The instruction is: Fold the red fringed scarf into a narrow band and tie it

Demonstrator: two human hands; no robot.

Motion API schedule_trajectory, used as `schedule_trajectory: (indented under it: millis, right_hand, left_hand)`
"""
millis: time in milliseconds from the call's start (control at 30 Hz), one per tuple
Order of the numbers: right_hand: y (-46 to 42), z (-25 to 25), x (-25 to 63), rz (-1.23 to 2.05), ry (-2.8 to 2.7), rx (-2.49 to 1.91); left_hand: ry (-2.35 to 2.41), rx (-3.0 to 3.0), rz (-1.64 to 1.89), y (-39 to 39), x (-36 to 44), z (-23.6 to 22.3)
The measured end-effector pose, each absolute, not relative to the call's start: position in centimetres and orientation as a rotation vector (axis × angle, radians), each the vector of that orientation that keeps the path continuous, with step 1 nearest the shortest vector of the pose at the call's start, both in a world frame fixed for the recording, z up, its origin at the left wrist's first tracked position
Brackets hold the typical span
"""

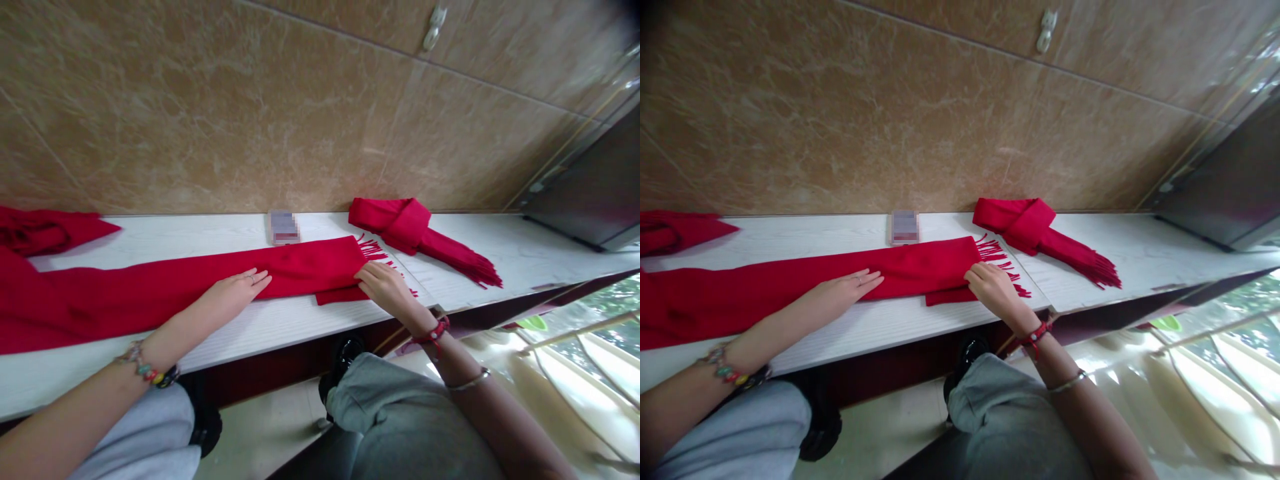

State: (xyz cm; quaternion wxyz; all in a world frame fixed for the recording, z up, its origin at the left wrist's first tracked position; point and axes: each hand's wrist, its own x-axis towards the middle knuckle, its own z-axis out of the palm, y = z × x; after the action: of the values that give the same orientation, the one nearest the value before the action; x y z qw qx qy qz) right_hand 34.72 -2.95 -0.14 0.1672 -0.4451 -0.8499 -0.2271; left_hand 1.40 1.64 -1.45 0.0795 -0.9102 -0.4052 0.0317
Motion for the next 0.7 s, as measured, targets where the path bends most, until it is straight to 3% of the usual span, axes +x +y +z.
schedule_trajectory:
  millis: [100, 400, 700]
  right_hand:
    - [-2.6, -0.6, 34.6, -0.69, -2.433, -1.223]
    - [-3.7, -0.8, 36.3, -0.422, -2.536, -1.07]
    - [-3.2, -0.7, 35.5, -0.721, -2.244, -1.082]
  left_hand:
    - [-1.177, -2.71, 0.084, 2.0, 1.1, -1.7]
    - [-1.128, -2.727, 0.05, -1.4, 1.1, -1.5]
    - [-1.059, -2.55, -0.238, 1.3, 1.6, 2.6]
